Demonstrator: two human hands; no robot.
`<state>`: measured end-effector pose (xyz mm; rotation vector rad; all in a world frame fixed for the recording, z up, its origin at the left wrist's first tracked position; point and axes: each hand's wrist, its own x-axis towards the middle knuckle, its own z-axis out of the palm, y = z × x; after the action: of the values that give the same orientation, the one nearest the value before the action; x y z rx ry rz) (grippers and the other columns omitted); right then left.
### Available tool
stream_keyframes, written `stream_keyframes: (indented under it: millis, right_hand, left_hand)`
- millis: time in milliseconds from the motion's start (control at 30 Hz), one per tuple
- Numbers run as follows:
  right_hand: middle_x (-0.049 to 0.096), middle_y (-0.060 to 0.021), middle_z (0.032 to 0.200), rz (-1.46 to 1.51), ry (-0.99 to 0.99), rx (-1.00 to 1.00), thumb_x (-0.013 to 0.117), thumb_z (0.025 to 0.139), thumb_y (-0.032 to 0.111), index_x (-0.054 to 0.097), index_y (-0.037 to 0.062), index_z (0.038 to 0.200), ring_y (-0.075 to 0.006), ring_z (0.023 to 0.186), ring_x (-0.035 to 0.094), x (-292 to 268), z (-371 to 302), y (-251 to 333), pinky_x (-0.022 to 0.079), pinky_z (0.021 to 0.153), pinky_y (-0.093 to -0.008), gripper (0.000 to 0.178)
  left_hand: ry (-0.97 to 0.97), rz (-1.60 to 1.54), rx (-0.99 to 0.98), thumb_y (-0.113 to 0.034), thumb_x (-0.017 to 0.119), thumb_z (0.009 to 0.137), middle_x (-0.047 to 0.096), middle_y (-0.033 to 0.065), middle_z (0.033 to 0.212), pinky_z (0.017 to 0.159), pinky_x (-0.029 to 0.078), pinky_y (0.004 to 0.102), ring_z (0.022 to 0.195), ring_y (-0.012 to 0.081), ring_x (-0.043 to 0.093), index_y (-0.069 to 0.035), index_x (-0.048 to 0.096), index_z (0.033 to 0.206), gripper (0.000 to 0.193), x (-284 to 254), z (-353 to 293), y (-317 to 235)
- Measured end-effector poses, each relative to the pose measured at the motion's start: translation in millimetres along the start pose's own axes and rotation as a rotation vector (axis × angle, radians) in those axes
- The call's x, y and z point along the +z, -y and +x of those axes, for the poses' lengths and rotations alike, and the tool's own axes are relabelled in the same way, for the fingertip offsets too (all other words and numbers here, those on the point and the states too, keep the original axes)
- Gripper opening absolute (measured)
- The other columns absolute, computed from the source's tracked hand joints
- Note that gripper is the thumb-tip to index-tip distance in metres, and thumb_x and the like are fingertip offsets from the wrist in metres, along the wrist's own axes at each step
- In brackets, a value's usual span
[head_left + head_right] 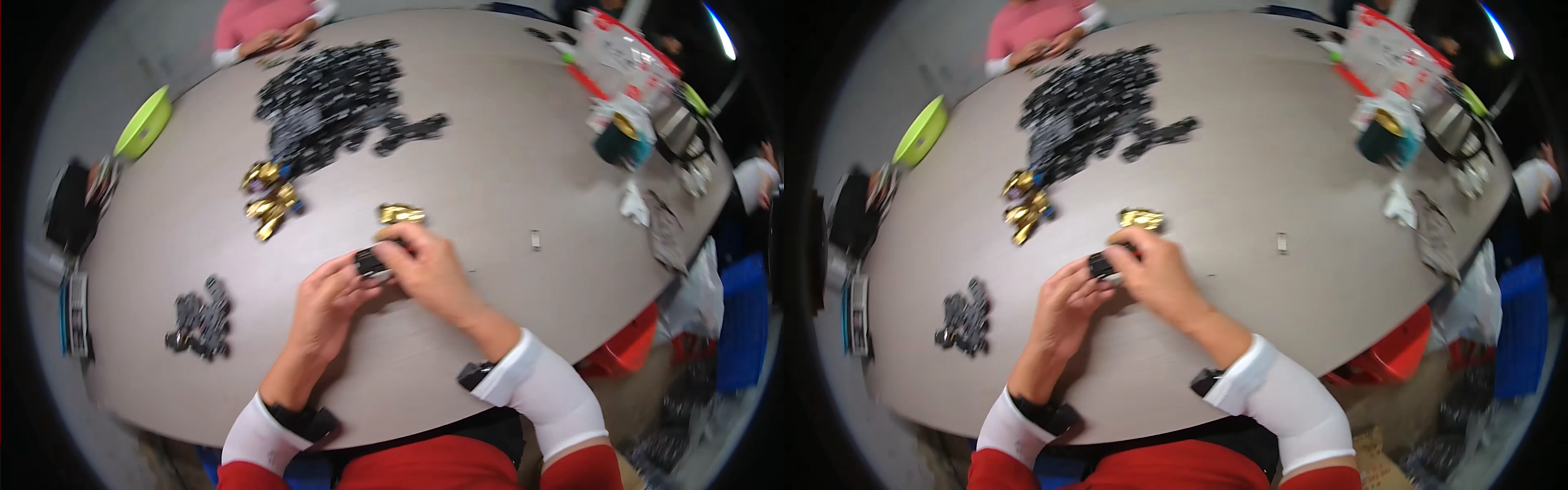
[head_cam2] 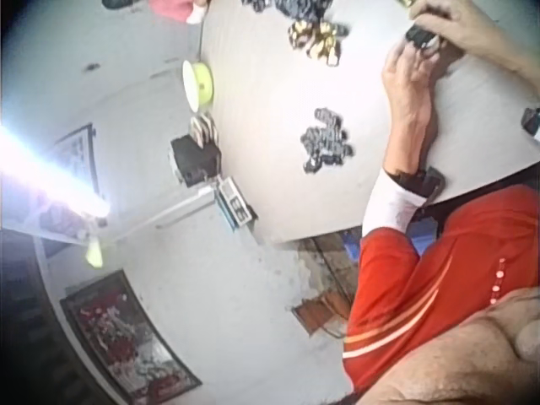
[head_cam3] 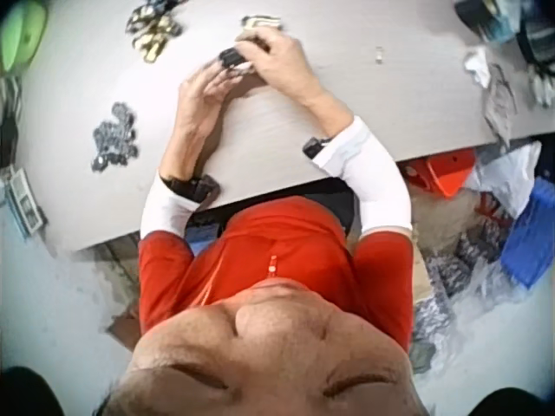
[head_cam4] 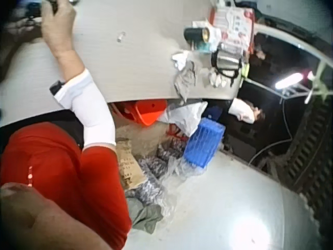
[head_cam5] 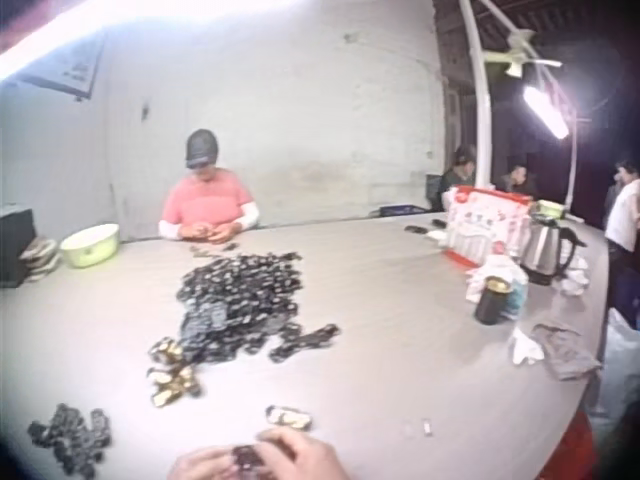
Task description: The person assembles small toy cars by hand at a table. They pick up black chassis and colored bodies, fit them together, and place the completed units into a blue crate. Other people are visible in the background working on similar tasks.
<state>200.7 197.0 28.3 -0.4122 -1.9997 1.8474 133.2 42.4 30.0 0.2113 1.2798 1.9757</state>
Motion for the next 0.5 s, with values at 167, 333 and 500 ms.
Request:
stream_keyframes:
  millis: [167,333,500]
  right_hand:
    - [0.065,-0.0067,0.077,0.025,0.049,0.058,0.063,0.090,0.015,0.064,-0.0014,0.098,-0.0087,0.064,0.061,5.5,-0.3,-0.8,0.052,0.054,-0.0239,0.019]
    - [0.065,-0.0061,0.079,-0.038,0.070,0.030,0.063,0.090,0.014,0.063,-0.0015,0.099,-0.0094,0.066,0.062,2.9,-1.3,2.4,0.053,0.056,-0.0237,0.018]
    - [0.065,-0.0060,0.078,-0.046,0.047,-0.002,0.064,0.089,0.014,0.064,-0.0006,0.097,-0.0097,0.067,0.062,2.5,-1.3,3.6,0.053,0.056,-0.0240,0.017]
  left_hand:
    - [-0.018,-0.081,-0.036,-0.011,0.063,0.088,0.064,0.0114,0.103,0.084,0.053,0.0315,0.090,0.0178,0.064,0.006,0.056,0.115,0.032,-9.1,0.1,2.2]
    - [-0.008,-0.069,-0.047,-0.010,0.063,0.087,0.065,0.0106,0.101,0.083,0.054,0.0318,0.087,0.0171,0.064,0.005,0.058,0.113,0.030,-10.7,1.0,3.3]
    - [-0.031,-0.059,-0.059,-0.008,0.062,0.088,0.065,0.0097,0.099,0.081,0.054,0.0318,0.085,0.0166,0.064,0.005,0.059,0.112,0.027,-8.7,0.6,2.1]
